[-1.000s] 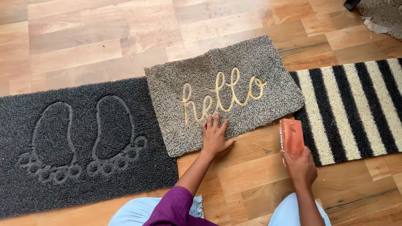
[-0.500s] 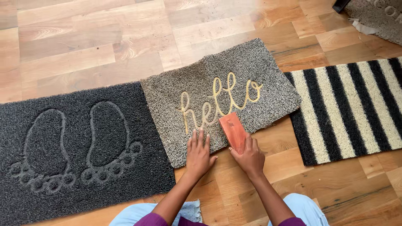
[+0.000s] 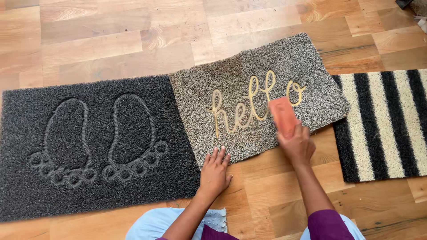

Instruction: The person sits on a wooden floor and scrubs several doormats with a red scrubbing block. They clean a dark mat with footprints, a striped mat, and a mat with the word 'hello' by scrubbing the surfaces and moving the mats to access different areas.

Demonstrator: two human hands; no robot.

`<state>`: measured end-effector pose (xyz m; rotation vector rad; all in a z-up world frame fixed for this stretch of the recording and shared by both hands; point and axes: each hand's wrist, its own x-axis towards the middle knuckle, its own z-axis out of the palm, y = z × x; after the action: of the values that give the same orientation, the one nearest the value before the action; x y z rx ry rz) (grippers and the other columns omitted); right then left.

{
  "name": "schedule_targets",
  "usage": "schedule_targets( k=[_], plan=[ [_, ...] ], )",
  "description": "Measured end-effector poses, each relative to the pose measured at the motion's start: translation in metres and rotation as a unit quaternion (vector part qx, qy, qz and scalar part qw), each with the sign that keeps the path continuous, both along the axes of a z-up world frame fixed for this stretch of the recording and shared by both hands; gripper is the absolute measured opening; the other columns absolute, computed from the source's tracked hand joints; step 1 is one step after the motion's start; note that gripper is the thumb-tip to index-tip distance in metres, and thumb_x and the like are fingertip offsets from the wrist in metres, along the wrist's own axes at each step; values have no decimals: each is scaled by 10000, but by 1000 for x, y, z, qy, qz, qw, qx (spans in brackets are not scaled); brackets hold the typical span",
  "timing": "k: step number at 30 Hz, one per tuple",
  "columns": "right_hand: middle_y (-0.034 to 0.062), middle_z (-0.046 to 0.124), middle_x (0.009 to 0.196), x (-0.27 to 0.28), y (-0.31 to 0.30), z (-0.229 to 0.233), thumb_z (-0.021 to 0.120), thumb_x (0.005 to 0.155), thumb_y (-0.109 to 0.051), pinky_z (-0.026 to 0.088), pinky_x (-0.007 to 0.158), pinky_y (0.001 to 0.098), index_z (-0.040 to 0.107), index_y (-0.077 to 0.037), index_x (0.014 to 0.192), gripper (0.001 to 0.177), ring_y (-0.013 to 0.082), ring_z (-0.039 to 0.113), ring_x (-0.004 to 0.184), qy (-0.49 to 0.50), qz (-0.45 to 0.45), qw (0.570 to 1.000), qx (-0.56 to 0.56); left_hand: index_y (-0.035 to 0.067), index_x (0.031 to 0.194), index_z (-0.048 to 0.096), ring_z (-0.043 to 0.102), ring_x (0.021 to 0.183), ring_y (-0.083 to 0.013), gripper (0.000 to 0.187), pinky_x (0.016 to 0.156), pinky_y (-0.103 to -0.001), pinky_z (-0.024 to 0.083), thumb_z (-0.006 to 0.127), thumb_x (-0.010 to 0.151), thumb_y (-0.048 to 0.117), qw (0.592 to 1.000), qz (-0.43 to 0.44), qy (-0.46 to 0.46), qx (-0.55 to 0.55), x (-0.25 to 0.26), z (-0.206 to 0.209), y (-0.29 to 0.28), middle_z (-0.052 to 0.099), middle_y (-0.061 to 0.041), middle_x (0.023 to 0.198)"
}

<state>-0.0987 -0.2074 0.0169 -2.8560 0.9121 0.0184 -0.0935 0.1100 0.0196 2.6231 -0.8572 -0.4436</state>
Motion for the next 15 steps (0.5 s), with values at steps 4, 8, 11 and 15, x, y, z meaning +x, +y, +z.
schedule_targets(
  k=[4, 8, 11, 15],
  plan=[
    [190, 661, 1162, 9, -4, -3, 730, 853, -617, 575, 754, 498, 562, -58, 1365, 776, 344, 698, 989, -34, -78, 996, -28, 65, 1438, 539, 321, 1473, -386, 774, 1190, -499, 245, 799, 760, 332, 999, -20, 4, 25, 2, 6, -2, 353, -188, 1601],
    [132, 674, 1075, -17, 95, -17, 722, 763, -613, 589, 571, 428, 505, -71, 1427, 884, 297, 728, 746, 34, 87, 994, 61, 19, 1445, 516, 307, 1474, -415, 808, 1201, -485, 233, 791, 763, 354, 996, -42, 19, 76, 4, 9, -10, 330, -230, 1604],
    [160, 670, 987, -29, 140, -16, 800, 630, -591, 574, 544, 441, 552, -46, 1317, 911, 334, 713, 684, -92, 205, 974, 30, 20, 1452, 513, 312, 1474, -413, 807, 1202, -478, 242, 787, 771, 357, 997, -49, 21, 62, 4, 5, -4, 329, -226, 1609],
    [160, 657, 978, 2, 93, -1, 803, 721, -562, 578, 588, 437, 553, -85, 1345, 824, 301, 719, 701, -35, 146, 988, 39, 65, 1464, 517, 314, 1481, -391, 792, 1204, -492, 244, 785, 778, 356, 997, -53, 29, 43, 8, 0, -1, 332, -202, 1616]
  ],
)
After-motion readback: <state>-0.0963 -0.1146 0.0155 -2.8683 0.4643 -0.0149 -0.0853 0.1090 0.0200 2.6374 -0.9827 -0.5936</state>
